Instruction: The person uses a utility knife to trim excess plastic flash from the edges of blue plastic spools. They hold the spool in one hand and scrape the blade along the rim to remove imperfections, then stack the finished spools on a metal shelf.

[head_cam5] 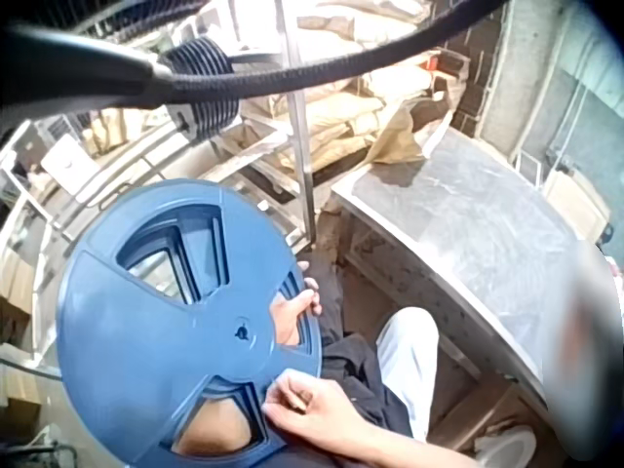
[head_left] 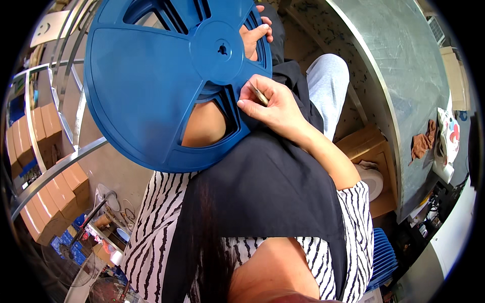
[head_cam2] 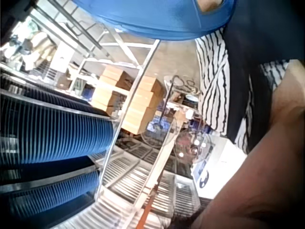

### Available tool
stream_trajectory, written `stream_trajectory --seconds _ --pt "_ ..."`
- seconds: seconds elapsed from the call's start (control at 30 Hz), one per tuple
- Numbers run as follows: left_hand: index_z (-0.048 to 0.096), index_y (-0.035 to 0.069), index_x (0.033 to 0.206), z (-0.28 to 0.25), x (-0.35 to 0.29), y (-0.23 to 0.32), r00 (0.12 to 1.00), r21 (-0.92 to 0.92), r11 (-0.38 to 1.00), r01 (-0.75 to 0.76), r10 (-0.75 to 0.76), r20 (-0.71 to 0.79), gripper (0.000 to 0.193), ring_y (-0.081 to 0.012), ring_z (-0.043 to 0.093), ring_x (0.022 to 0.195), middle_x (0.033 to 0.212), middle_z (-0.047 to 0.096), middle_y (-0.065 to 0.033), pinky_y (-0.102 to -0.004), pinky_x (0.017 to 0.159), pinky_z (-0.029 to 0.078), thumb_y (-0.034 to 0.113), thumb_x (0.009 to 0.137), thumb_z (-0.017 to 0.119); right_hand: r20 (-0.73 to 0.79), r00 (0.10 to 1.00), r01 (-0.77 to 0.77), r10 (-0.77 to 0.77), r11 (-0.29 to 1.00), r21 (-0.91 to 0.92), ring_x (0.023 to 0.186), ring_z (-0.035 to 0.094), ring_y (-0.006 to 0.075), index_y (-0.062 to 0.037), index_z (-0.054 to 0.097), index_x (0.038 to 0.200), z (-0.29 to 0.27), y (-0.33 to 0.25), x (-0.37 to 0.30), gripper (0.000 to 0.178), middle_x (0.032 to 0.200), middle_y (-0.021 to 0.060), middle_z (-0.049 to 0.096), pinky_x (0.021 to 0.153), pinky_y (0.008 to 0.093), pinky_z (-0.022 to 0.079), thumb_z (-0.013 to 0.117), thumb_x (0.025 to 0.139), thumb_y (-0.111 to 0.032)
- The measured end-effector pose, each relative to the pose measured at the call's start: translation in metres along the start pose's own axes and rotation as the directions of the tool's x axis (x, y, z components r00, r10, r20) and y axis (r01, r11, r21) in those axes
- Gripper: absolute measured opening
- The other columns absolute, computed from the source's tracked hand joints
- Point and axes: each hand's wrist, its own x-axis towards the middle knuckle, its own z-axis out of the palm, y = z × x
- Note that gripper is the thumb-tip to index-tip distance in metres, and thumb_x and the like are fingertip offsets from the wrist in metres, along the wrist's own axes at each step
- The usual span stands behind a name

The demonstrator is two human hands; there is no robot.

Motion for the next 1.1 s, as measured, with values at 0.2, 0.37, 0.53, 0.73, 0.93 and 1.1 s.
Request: stream_trajectory --seconds 0.2,0.37,0.53,0.73,0.93,1.1 --pt "0.043 0.003 0.13 0.008 -0.003 0.003 0.999 -0.013 0.999 -0.03 0.03 0.011 0.049 -0.0151 0.058 0.072 0.092 0.059 -0.0072 -0.0271 0.061 0.051 -0.011 0.084 0.055 0.019 1.0 0.02 -0.019 0.999 -0.038 0.069 0.047 0.0045 -0.0035 0.057 0.084 0.001 -0.003 0.0 0.013 0.075 -0.0021 0.054 0.063 0.0218 0.04 0.067 0.084 -0.011" --pt "0.043 0.003 0.13 0.009 -0.003 0.001 0.999 -0.055 0.998 -0.043 0.043 -0.003 0.05 -0.015 0.058 0.072 0.091 0.059 -0.0076 -0.027 0.06 0.051 -0.011 0.083 0.056 -0.016 0.997 0.072 -0.072 0.997 -0.037 0.069 0.05 0.0058 -0.002 0.057 0.084 -0.003 0.006 0.0 0.012 0.072 0.0005 0.056 0.064 0.0231 0.043 0.067 0.083 -0.01" --pt "0.044 0.003 0.129 0.012 -0.004 0.003 1.0 -0.081 0.996 -0.023 0.024 0.005 0.05 -0.0158 0.058 0.072 0.092 0.059 -0.0082 -0.0272 0.06 0.051 -0.012 0.083 0.056 -0.009 0.999 0.032 -0.032 0.999 -0.022 0.069 0.05 0.0062 -0.0019 0.057 0.085 -0.003 0.002 -0.002 0.012 0.073 0.0012 0.057 0.065 0.023 0.044 0.066 0.082 -0.009" --pt "0.044 0.003 0.129 0.01 -0.006 0.002 0.999 -0.04 0.999 -0.03 0.03 -0.015 0.047 -0.0162 0.058 0.073 0.093 0.059 -0.0078 -0.0276 0.062 0.051 -0.008 0.085 0.056 -0.045 0.995 0.085 -0.092 0.988 -0.131 0.071 0.052 0.01 -0.0034 0.055 0.092 -0.005 0.004 -0.005 0.02 0.076 0.0038 0.057 0.068 0.0253 0.045 0.068 0.083 -0.016" --pt "0.046 0.003 0.128 0.0 -0.007 -0.002 0.998 0.025 0.998 -0.054 0.054 -0.023 0.044 -0.0171 0.059 0.073 0.092 0.06 -0.0099 -0.029 0.063 0.052 -0.006 0.086 0.058 -0.003 0.82 0.376 -0.572 0.543 -0.751 0.067 0.054 0.0206 -0.0065 0.057 0.105 -0.02 -0.013 -0.017 0.029 0.078 0.0048 0.055 0.06 0.029 0.045 0.067 0.077 -0.006" --pt "0.048 0.004 0.126 -0.009 -0.008 -0.005 0.997 0.071 0.995 -0.066 0.068 -0.034 0.041 -0.0178 0.06 0.073 0.092 0.061 -0.0116 -0.0302 0.064 0.054 -0.004 0.088 0.059 0.199 0.774 0.367 -0.602 0.17 -0.914 0.064 0.054 0.0152 -0.0099 0.063 0.093 -0.01 -0.026 -0.021 0.026 0.077 -0.0005 0.058 0.054 0.0272 0.045 0.073 0.069 -0.008"
